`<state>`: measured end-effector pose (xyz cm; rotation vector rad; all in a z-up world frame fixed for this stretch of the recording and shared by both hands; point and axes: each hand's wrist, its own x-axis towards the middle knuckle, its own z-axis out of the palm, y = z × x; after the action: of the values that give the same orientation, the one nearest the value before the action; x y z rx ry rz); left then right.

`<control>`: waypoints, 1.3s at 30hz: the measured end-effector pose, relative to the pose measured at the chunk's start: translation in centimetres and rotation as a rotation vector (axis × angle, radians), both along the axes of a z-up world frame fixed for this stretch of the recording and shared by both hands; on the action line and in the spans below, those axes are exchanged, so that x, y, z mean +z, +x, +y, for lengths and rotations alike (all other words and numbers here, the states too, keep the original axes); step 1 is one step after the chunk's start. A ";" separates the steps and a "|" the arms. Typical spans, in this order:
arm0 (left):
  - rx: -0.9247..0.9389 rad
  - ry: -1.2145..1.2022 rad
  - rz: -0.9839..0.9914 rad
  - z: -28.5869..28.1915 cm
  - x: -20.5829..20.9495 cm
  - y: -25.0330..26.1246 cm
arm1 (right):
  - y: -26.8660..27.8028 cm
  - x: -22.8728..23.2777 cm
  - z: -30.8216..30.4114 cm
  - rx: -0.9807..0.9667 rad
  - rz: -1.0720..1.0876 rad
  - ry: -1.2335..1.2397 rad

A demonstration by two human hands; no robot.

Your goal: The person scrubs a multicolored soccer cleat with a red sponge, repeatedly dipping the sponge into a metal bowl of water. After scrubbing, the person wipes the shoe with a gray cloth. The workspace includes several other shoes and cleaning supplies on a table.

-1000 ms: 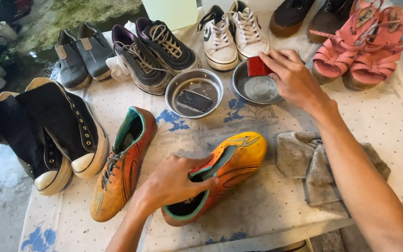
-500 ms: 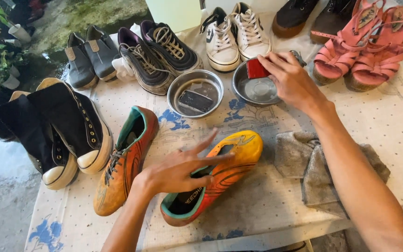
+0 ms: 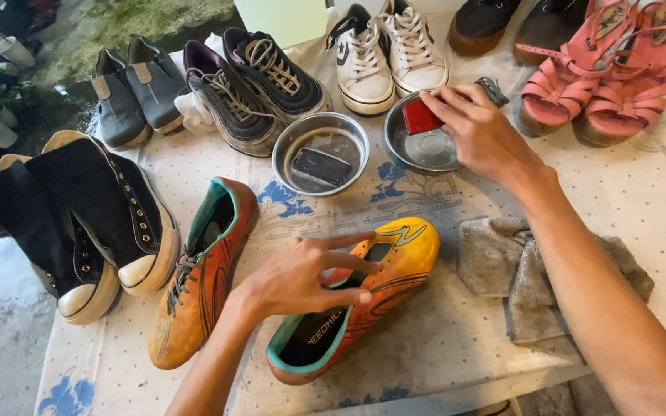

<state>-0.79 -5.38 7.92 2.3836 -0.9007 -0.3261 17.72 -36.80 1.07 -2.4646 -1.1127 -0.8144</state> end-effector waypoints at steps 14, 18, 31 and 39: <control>0.092 -0.529 0.301 -1.3 -3.3 0.0 | 2.0 -2.4 -1.2 -0.051 0.048 0.194; 0.120 -0.613 0.383 -1.2 -4.3 -0.2 | 2.8 -2.4 -1.2 -0.056 -0.070 0.143; 0.234 -0.525 0.419 -1.5 -5.8 0.5 | -3.9 6.0 0.9 -0.109 0.437 0.188; 0.217 -0.587 0.426 -1.3 -6.8 0.6 | -1.5 2.5 -0.1 -0.142 0.327 0.073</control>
<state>-0.18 -6.67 1.16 1.7535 -0.4512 -0.3985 16.26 -36.87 3.55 -2.5189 -0.7858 -0.4548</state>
